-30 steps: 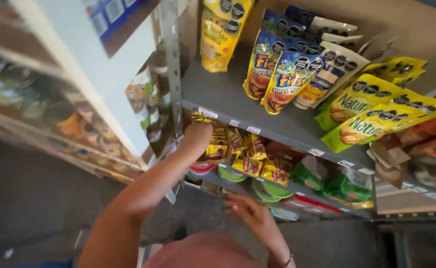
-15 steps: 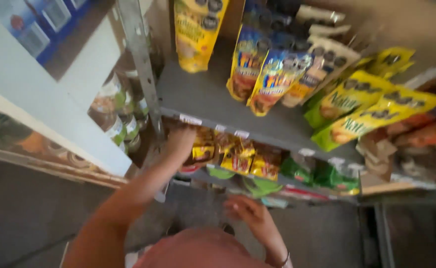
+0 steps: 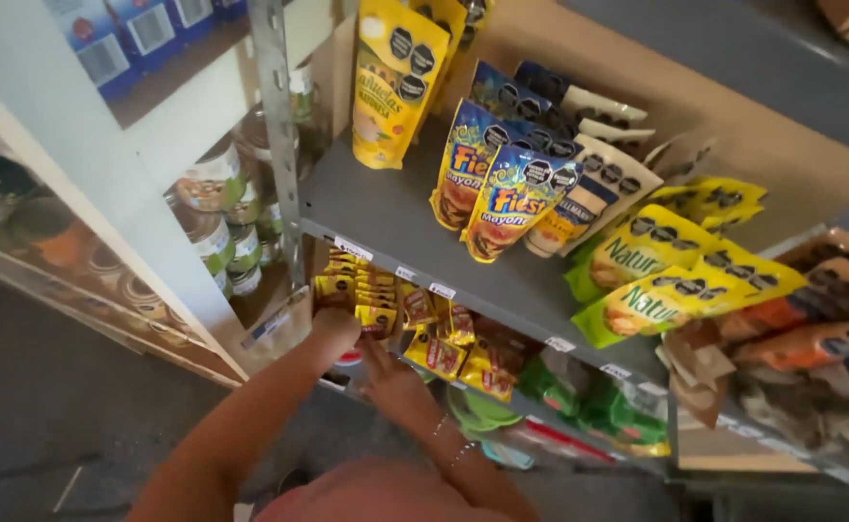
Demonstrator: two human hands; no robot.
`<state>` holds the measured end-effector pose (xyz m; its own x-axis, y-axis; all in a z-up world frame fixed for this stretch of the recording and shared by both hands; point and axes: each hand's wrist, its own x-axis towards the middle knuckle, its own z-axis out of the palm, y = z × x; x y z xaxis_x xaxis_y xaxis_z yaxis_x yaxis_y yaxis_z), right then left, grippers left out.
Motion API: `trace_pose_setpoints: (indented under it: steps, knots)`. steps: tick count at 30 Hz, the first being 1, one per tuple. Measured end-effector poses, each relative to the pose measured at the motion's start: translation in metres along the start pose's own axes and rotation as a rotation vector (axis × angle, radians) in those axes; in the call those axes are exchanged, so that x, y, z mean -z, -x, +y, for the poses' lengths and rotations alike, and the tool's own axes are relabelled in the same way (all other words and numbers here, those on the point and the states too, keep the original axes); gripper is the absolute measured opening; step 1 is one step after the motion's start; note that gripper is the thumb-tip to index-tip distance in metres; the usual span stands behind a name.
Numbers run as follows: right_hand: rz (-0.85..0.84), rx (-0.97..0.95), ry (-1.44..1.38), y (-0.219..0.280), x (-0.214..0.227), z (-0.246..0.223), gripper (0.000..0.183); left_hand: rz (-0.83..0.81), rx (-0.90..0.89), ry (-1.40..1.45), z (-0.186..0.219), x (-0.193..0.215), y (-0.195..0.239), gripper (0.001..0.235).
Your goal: Organizing seasoning packets by transferring them from a store shelf into a cardboard box.
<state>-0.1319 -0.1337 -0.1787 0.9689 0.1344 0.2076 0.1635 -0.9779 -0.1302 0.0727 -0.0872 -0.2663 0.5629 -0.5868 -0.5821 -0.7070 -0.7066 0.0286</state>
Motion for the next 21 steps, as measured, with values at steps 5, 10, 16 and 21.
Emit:
trace_pose_setpoints:
  steps: [5, 10, 16, 21]
  knots:
    - [0.207, 0.167, 0.389, -0.003, -0.027, 0.028, 0.04, 0.383, 0.054, 0.217, 0.0, 0.0, 0.014, 0.045]
    - [0.277, 0.155, 0.339, 0.0, -0.04, 0.035, 0.035, 0.424, 0.067, 0.21, -0.004, -0.003, -0.01, 0.044]
    - [0.221, 0.068, 0.1, 0.033, -0.024, 0.027, 0.068, 0.359, -0.066, 0.149, -0.022, -0.006, -0.022, 0.042]
    - [0.338, -0.139, 0.516, 0.119, -0.085, 0.085, 0.033, 0.282, -0.036, 0.371, 0.01, 0.111, 0.165, 0.056]
